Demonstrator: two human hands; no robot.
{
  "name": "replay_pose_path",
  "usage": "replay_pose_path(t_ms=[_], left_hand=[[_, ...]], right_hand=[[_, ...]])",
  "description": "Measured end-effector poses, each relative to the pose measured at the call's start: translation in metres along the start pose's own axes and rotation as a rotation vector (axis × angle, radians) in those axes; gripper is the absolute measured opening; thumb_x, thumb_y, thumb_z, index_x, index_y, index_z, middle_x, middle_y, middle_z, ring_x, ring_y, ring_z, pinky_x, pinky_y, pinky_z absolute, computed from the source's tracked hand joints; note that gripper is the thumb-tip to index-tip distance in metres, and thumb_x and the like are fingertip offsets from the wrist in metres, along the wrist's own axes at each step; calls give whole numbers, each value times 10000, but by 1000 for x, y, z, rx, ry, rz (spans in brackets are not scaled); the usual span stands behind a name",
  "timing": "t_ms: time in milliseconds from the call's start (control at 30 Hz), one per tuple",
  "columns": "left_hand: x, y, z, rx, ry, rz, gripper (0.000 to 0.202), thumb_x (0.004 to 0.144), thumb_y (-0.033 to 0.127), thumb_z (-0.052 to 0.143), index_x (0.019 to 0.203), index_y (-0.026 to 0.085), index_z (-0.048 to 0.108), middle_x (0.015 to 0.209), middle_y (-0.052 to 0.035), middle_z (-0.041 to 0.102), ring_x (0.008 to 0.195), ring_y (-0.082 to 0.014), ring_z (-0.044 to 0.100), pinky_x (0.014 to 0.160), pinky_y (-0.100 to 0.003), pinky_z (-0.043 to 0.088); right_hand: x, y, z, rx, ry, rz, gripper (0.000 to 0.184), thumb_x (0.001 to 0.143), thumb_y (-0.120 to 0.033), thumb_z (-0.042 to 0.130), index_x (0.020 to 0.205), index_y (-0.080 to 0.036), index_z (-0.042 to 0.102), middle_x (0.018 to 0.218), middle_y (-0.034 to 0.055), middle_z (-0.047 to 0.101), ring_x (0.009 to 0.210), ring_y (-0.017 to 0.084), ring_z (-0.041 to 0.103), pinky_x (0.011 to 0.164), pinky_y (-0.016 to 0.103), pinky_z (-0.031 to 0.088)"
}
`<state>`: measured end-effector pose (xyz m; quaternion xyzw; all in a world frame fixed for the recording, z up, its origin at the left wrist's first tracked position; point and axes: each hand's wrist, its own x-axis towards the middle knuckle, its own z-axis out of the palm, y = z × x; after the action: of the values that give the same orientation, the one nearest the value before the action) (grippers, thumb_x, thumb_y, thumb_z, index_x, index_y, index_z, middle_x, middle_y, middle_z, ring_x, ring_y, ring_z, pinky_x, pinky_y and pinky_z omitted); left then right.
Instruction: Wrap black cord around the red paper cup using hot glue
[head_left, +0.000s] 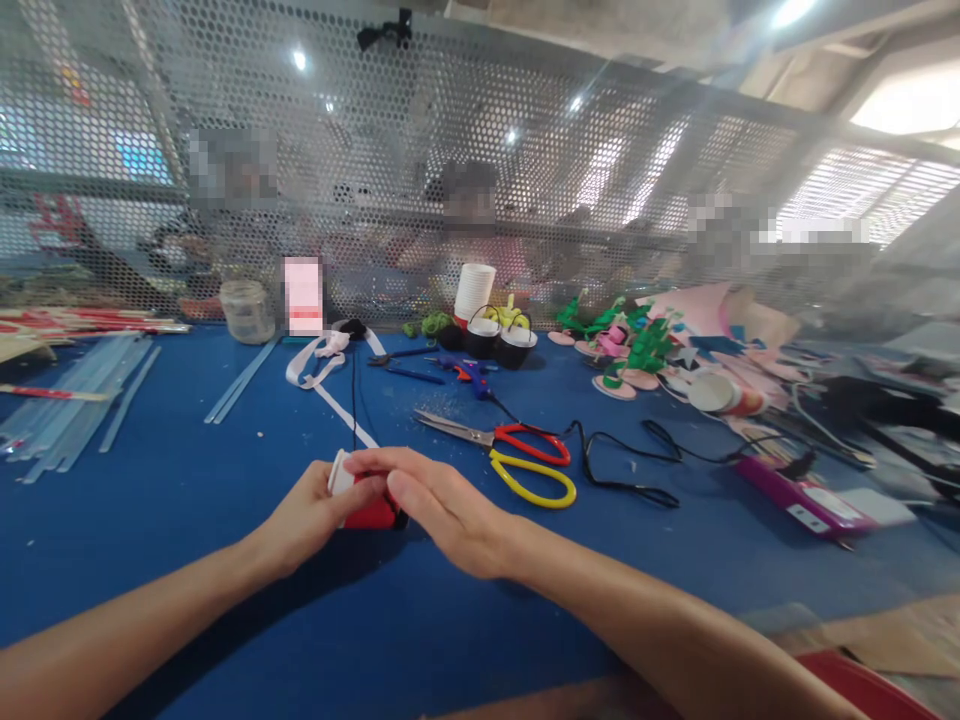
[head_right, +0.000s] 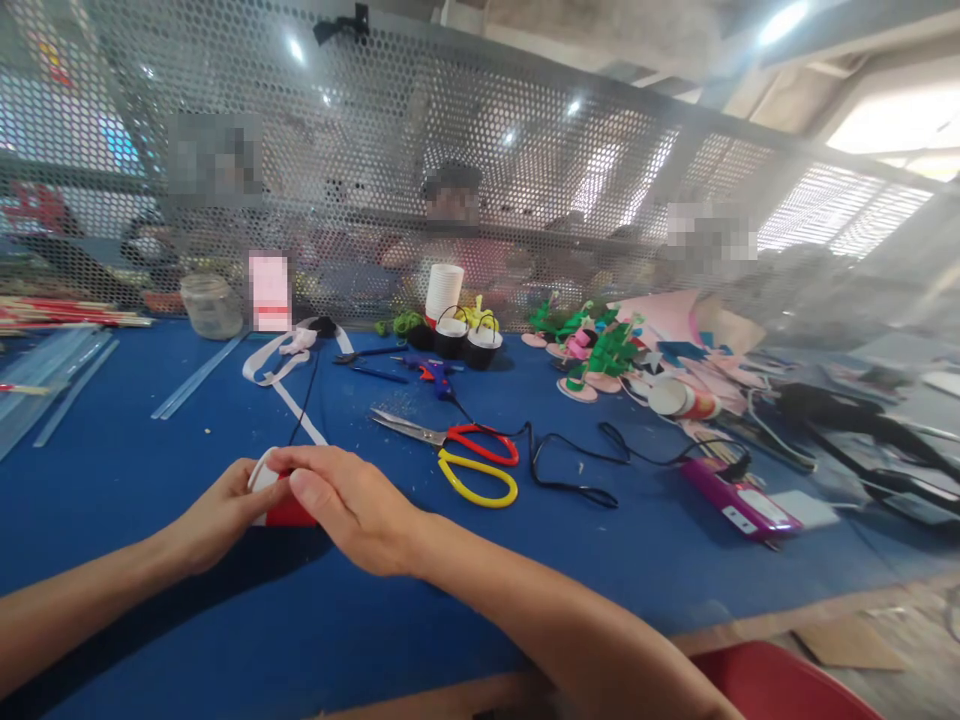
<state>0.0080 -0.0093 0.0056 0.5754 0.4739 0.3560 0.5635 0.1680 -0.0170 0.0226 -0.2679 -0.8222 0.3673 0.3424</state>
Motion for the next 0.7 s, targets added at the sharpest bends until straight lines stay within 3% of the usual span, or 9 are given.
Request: replay_pose_path(t_ms=[133, 200, 300, 367, 533, 700], left_hand=[[1, -3, 0, 30, 47, -45, 295, 630, 384, 597, 495, 137, 509, 419, 62, 413, 401, -59, 323, 410, -182, 227], [1, -2, 1, 31, 59, -54, 288, 637, 381, 591, 508, 139, 502, 435, 57, 429, 419, -66, 343, 423, -185, 242], [1, -1, 0, 32, 47, -63, 283, 643, 388, 582, 534, 137, 512, 461, 49, 451, 443, -75, 365, 438, -190, 255], [1, -1, -1, 53, 27, -67, 289, 652, 402, 570, 554, 134, 522, 475, 47, 462, 457, -81, 378, 451, -193, 262], [3, -6, -6, 117, 1, -87, 332, 656, 449, 543, 563, 131, 529, 465, 51, 449, 458, -89, 377, 457, -200, 252], [4, -6, -8, 115, 13, -78, 323, 661, 441, 544, 556, 138, 505, 486, 48, 439, 478, -87, 362, 463, -200, 249]], right_hand=[[24, 18, -23, -242, 140, 116, 299, 866, -263, 287, 982, -152, 539, 990, 49, 604, 920, 114, 539, 818, 233, 395], [42, 37, -48, -539, 255, 368, 261, 846, -300, 349, 916, -169, 564, 932, 27, 613, 866, 113, 550, 791, 216, 396], [66, 73, -88, -656, 328, 578, 253, 839, -250, 385, 949, -94, 550, 974, 115, 576, 921, 186, 527, 816, 316, 382], [75, 96, -105, -680, 315, 711, 257, 808, -257, 468, 1001, -97, 527, 1020, 115, 540, 921, 198, 523, 779, 352, 414], [76, 130, -112, -638, 306, 920, 295, 808, -269, 476, 1070, -133, 482, 1065, 85, 509, 899, 180, 527, 740, 362, 446], [61, 115, -111, -495, 388, 890, 278, 807, -259, 476, 1042, -111, 494, 1010, 82, 539, 842, 166, 549, 704, 334, 462]])
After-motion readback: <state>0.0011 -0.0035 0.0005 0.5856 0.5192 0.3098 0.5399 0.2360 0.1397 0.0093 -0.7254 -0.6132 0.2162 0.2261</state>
